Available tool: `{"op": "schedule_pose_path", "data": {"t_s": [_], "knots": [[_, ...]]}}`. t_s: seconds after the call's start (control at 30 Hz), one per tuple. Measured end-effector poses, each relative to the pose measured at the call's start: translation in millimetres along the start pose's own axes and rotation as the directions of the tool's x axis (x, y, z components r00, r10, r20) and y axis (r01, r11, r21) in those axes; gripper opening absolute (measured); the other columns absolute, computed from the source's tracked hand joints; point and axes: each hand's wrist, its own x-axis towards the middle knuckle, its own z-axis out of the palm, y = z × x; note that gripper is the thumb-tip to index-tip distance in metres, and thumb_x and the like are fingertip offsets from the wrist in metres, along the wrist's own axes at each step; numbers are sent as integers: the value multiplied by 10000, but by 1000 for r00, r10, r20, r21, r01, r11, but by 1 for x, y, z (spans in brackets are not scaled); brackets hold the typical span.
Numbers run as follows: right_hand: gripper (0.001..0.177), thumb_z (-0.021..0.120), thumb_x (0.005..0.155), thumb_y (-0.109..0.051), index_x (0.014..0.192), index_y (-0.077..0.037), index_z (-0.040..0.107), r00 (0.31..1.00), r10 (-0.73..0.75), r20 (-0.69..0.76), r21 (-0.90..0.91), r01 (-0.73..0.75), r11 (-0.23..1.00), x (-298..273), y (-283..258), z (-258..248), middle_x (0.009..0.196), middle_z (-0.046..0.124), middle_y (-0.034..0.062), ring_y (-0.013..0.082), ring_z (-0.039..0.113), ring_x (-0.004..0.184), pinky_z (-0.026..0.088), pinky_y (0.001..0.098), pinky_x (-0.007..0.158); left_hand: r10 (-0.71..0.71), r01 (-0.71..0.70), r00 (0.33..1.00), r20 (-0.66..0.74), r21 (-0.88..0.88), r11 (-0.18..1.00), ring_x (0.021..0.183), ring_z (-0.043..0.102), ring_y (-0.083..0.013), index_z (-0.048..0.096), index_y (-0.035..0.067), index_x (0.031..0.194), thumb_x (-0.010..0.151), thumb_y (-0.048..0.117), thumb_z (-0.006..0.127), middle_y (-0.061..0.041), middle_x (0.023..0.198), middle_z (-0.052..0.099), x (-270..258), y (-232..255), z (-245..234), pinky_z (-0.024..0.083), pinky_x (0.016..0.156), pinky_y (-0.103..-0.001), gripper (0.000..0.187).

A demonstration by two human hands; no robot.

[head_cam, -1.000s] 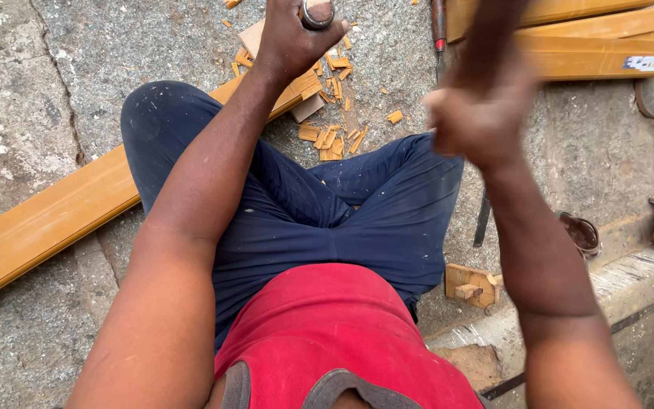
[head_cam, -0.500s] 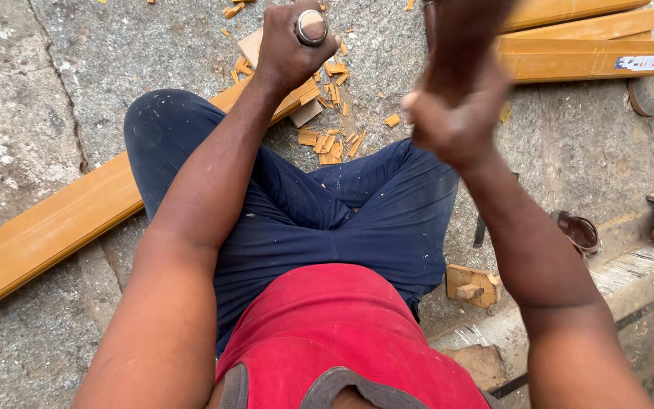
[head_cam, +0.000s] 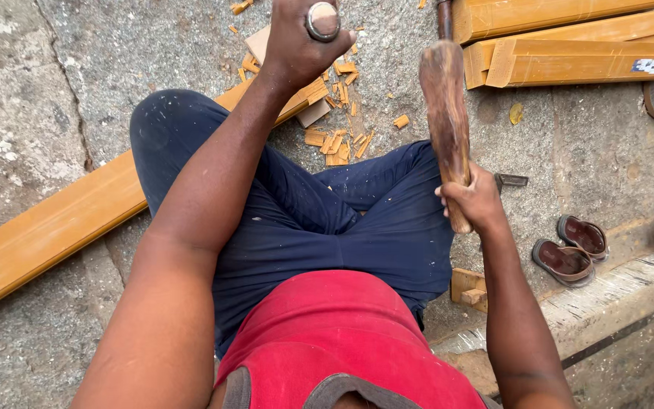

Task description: The person carves a wooden plank using a chisel and a wooden mallet while sitting on the ground.

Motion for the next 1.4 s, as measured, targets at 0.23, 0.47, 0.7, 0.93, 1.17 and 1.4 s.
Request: {"op": "schedule_pose_path", "data": {"t_s": [0.23, 0.47, 0.7, 0.93, 1.17, 1.4], "knots": [[267, 622, 810, -21, 1068, 31, 575, 999, 30, -11, 232, -27, 972, 12, 56, 4, 773, 665, 120, 166, 635, 569, 555, 322, 459, -122, 124, 991, 47, -41, 991, 903, 706, -240, 627, 80, 1187, 960, 314, 893, -100, 994, 660, -13, -19, 15, 566, 767, -414, 421], [230, 608, 814, -10, 1038, 29, 571, 1000, 24, 19, 227, -28, 973, 17, 52, 2, 773, 666, 129, 162, 632, 566, 554, 322, 452, -93, 89, 993, 71, 61, 994, 759, 652, -204, 624, 75, 1018, 988, 328, 840, -77, 856, 624, -18, -26, 20, 527, 657, -388, 334], [226, 643, 804, 0, 1014, 28, 564, 999, 43, 7, 277, -43, 960, 14, 51, 4, 730, 629, 109, 165, 621, 533, 540, 322, 439, -96, 92, 988, 121, 32, 995, 562, 571, -120, 628, 130, 820, 1049, 285, 766, 9, 663, 570, -14, -30, 20, 460, 514, -318, 309], [252, 657, 775, 7, 1018, 25, 591, 998, 60, -30, 187, -53, 981, 7, 34, 8, 685, 623, 92, 149, 617, 503, 528, 306, 416, -63, 58, 994, 91, 61, 996, 565, 588, -134, 621, 109, 826, 1024, 272, 774, -15, 660, 571, -16, -24, 24, 495, 527, -329, 298], [272, 658, 778, 5, 1039, 35, 588, 998, 58, -33, 168, -52, 984, 6, 31, 9, 680, 624, 97, 154, 615, 493, 523, 308, 413, -44, 35, 994, 103, 85, 996, 554, 619, -119, 666, 116, 840, 1033, 258, 777, -12, 653, 623, -17, -39, 31, 505, 511, -301, 264], [288, 647, 787, 1, 1068, 35, 588, 997, 55, -58, 136, -47, 990, 3, 28, 10, 692, 636, 99, 156, 619, 501, 525, 309, 418, 292, -302, 953, 86, 367, 880, 589, 627, -90, 730, 161, 939, 1029, 207, 703, 13, 706, 647, -20, -60, 36, 475, 502, -241, 104]]}}
